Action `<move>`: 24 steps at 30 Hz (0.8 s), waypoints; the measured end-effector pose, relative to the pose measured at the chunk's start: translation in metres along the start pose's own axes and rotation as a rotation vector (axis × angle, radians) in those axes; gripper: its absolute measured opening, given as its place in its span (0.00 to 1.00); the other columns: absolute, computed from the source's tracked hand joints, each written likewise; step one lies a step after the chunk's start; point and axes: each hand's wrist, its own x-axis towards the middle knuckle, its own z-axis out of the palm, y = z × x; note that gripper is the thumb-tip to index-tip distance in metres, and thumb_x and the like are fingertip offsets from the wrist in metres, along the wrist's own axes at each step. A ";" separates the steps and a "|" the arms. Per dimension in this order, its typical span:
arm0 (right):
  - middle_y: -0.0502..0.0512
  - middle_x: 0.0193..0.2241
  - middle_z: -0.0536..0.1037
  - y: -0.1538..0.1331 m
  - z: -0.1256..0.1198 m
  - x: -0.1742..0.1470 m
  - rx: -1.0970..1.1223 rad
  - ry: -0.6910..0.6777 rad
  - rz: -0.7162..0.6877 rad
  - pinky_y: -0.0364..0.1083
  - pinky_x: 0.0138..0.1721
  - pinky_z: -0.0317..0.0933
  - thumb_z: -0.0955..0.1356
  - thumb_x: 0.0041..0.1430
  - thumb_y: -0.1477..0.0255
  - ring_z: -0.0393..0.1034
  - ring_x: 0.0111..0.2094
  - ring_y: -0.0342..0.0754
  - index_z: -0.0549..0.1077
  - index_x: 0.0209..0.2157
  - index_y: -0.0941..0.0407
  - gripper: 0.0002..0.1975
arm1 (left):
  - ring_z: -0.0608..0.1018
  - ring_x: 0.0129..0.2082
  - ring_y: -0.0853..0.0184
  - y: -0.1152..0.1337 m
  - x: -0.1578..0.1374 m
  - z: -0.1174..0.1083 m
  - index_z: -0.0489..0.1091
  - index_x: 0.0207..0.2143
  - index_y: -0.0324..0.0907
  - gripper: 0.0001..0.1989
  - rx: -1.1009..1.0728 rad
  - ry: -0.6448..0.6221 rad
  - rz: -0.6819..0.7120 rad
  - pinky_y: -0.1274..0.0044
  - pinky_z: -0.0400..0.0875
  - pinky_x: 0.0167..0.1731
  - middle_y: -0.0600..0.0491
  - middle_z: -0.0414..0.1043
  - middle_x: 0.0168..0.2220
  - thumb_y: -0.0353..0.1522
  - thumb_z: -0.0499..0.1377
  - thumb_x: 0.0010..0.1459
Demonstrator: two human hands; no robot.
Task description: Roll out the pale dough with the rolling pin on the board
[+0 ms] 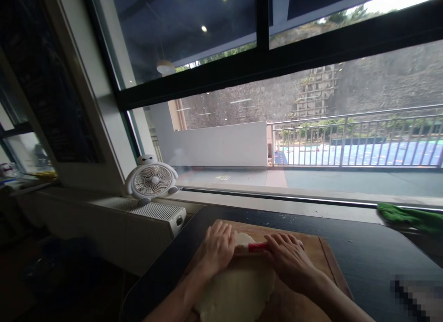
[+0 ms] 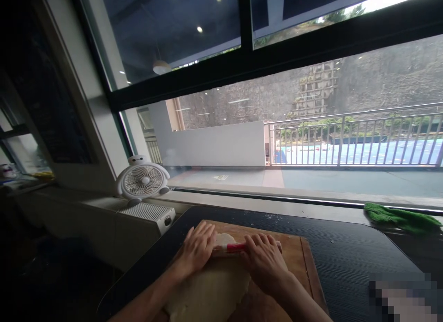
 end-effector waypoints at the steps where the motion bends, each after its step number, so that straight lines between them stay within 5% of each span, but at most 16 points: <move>1: 0.54 0.45 0.69 0.000 -0.001 -0.007 0.003 0.010 -0.030 0.53 0.48 0.50 0.55 0.62 0.63 0.59 0.46 0.51 0.61 0.52 0.50 0.18 | 0.55 0.60 0.60 0.000 -0.017 -0.001 0.60 0.55 0.42 0.25 0.012 0.036 0.040 0.61 0.46 0.57 0.50 0.59 0.58 0.41 0.37 0.63; 5: 0.55 0.46 0.68 0.007 -0.004 -0.012 -0.001 0.011 -0.084 0.52 0.50 0.48 0.56 0.62 0.65 0.59 0.48 0.51 0.61 0.52 0.51 0.18 | 0.52 0.61 0.61 0.000 -0.041 -0.003 0.58 0.57 0.39 0.26 0.052 0.094 0.077 0.63 0.42 0.59 0.49 0.54 0.60 0.41 0.37 0.63; 11: 0.55 0.37 0.72 0.007 0.001 0.018 -0.024 0.034 0.029 0.51 0.44 0.52 0.54 0.62 0.61 0.63 0.42 0.50 0.67 0.45 0.51 0.18 | 0.56 0.59 0.58 -0.011 0.057 0.006 0.63 0.52 0.45 0.24 0.023 -0.235 -0.106 0.56 0.51 0.53 0.49 0.60 0.57 0.42 0.37 0.62; 14: 0.54 0.38 0.71 0.004 0.007 0.017 -0.042 0.071 0.032 0.52 0.45 0.52 0.57 0.61 0.63 0.62 0.42 0.51 0.66 0.46 0.51 0.15 | 0.57 0.59 0.58 -0.013 0.074 0.009 0.64 0.51 0.47 0.23 -0.001 -0.251 -0.095 0.56 0.53 0.53 0.50 0.59 0.57 0.41 0.38 0.62; 20: 0.55 0.44 0.69 0.001 0.004 -0.023 -0.044 0.036 -0.087 0.53 0.46 0.56 0.58 0.58 0.74 0.63 0.43 0.51 0.57 0.55 0.50 0.22 | 0.55 0.60 0.63 -0.016 -0.016 -0.005 0.60 0.55 0.45 0.23 -0.073 0.004 0.093 0.64 0.45 0.58 0.52 0.58 0.58 0.38 0.37 0.63; 24: 0.54 0.35 0.73 -0.003 0.007 -0.055 -0.006 -0.021 -0.134 0.48 0.32 0.64 0.63 0.54 0.71 0.68 0.34 0.51 0.60 0.53 0.47 0.24 | 0.51 0.61 0.62 -0.010 -0.035 -0.017 0.60 0.55 0.43 0.23 -0.120 -0.017 0.133 0.64 0.44 0.59 0.51 0.55 0.59 0.38 0.38 0.63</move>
